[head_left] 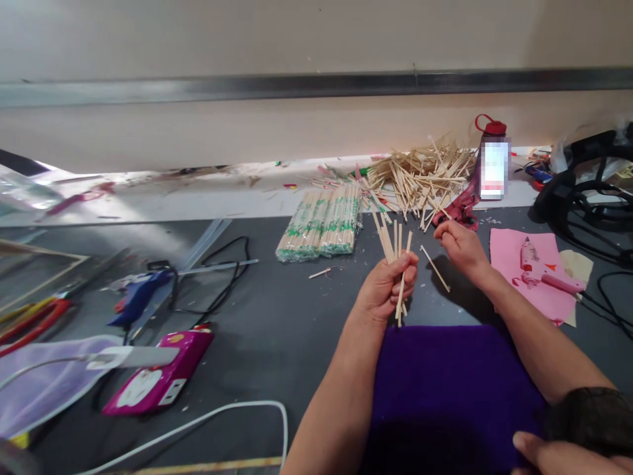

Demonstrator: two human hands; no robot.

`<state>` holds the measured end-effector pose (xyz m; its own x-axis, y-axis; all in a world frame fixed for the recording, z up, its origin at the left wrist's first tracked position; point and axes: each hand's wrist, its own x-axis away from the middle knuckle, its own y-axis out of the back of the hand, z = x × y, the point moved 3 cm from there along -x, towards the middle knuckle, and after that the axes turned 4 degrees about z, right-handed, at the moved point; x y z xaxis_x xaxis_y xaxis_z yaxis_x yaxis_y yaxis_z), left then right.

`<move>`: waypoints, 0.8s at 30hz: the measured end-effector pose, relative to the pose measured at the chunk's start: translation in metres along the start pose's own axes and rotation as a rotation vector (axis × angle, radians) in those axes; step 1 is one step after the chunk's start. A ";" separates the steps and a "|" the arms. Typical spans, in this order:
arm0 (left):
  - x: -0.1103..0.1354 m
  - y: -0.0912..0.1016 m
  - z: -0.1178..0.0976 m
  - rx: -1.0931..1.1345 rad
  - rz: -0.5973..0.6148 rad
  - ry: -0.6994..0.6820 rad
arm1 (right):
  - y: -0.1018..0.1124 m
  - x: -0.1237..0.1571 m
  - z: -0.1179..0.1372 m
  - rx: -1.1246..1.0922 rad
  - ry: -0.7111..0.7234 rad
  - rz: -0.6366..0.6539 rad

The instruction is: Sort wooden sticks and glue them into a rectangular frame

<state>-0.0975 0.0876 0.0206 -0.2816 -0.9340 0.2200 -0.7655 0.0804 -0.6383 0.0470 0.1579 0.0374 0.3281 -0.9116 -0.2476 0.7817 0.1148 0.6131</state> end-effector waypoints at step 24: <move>-0.010 -0.007 -0.033 -0.194 -0.389 -0.238 | -0.030 0.063 0.011 -1.128 -0.535 0.355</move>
<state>-0.1087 0.1083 0.0473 0.1691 -0.9594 0.2260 -0.8877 -0.2478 -0.3880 0.0381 0.0929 0.0115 0.5617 -0.7764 0.2859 0.7945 0.4097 -0.4483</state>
